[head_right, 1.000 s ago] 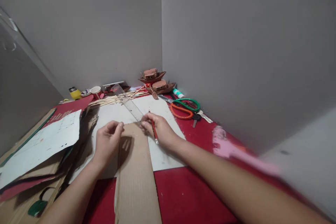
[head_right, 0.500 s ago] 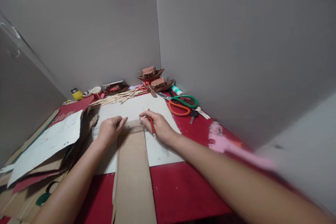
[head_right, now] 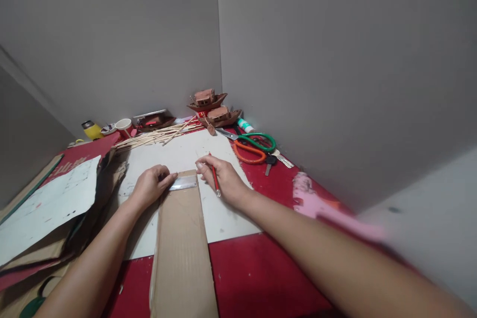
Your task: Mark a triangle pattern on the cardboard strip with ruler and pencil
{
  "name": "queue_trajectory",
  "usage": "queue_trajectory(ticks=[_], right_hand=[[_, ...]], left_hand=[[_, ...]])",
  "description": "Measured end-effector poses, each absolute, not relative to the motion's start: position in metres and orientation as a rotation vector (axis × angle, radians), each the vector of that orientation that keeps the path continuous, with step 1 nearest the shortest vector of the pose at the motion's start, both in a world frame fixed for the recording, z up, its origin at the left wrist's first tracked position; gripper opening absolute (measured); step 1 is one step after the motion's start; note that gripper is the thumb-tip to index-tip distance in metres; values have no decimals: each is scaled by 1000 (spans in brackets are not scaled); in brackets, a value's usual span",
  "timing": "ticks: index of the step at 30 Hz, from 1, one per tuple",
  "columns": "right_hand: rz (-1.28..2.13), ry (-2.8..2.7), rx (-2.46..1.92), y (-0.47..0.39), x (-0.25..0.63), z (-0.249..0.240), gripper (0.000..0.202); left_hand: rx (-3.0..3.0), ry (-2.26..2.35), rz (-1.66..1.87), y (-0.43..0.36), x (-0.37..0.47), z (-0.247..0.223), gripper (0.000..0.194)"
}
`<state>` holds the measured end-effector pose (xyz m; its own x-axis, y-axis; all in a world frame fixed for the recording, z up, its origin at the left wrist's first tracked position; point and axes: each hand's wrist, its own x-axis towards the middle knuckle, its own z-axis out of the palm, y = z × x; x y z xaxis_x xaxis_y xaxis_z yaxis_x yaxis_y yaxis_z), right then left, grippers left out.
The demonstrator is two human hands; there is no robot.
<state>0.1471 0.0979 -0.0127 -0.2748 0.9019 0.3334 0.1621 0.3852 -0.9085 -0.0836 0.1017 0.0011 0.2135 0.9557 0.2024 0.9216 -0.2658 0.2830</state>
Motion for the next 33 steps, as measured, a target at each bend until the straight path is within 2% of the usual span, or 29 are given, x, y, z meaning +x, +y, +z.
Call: queue_trajectory(ticks=[8, 25, 30, 33], right_hand=[[895, -1794, -993, 102, 150, -22, 30], [906, -1825, -981, 98, 149, -17, 28], [774, -2044, -919, 98, 151, -15, 20], [634, -2321, -838, 98, 154, -16, 26]], left_hand=[[2387, 1846, 497, 99, -81, -5, 24], [2463, 1923, 425, 94, -74, -3, 23], [2469, 1940, 413, 92, -72, -1, 23], [2461, 1952, 409, 91, -69, -1, 22]])
